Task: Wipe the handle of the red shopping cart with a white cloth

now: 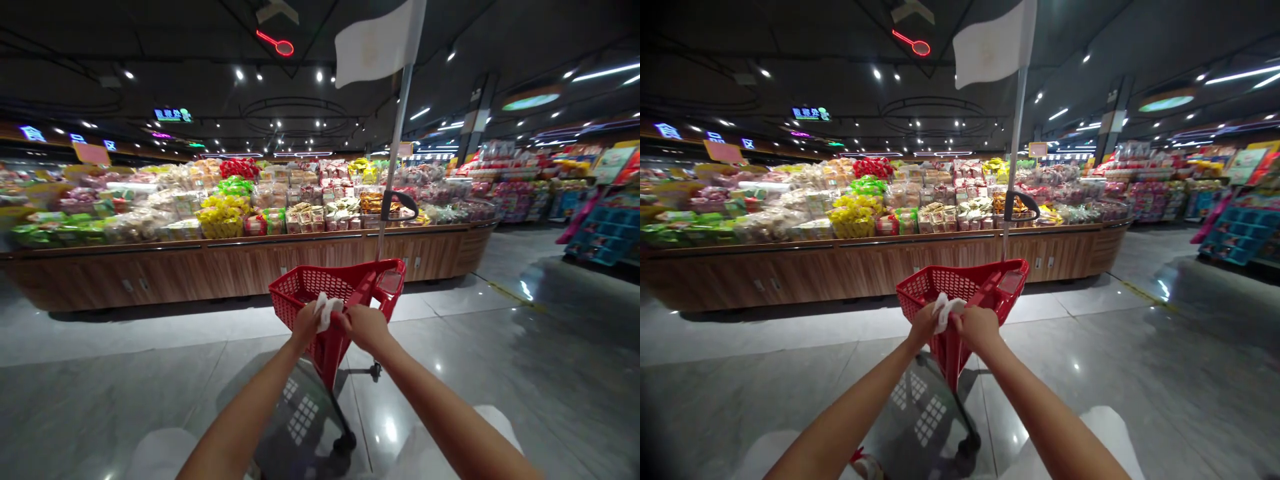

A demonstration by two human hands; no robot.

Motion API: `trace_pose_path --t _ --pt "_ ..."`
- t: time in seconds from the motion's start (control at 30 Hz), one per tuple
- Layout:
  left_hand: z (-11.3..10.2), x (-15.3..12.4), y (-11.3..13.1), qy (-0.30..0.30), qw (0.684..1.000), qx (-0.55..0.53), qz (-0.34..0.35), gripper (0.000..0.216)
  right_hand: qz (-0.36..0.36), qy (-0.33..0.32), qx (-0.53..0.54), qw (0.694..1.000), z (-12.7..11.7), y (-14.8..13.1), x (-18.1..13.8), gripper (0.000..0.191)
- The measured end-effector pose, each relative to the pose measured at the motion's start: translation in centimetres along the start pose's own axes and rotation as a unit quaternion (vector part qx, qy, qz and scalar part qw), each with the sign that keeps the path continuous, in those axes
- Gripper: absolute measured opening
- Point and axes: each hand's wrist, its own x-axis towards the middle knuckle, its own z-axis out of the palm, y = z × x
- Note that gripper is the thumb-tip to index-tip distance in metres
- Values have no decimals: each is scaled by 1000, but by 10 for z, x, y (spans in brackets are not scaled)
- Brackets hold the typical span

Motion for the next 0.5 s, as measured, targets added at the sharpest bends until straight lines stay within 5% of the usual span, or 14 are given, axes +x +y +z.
trace_pose_path --t 0.1,0.23,0.37,0.5 --pt "13 -14 18 21 998 -53 37 34 -13 39 -35 999 14 -12 -11 29" --pt "19 -17 32 5 995 -90 48 34 -59 101 -47 992 26 5 -15 29" --pt "14 -8 29 -57 991 -115 40 34 -75 143 -55 985 26 28 -20 35" --pt "1 -3 20 -20 995 -92 28 39 -64 171 -67 981 25 47 -27 36"
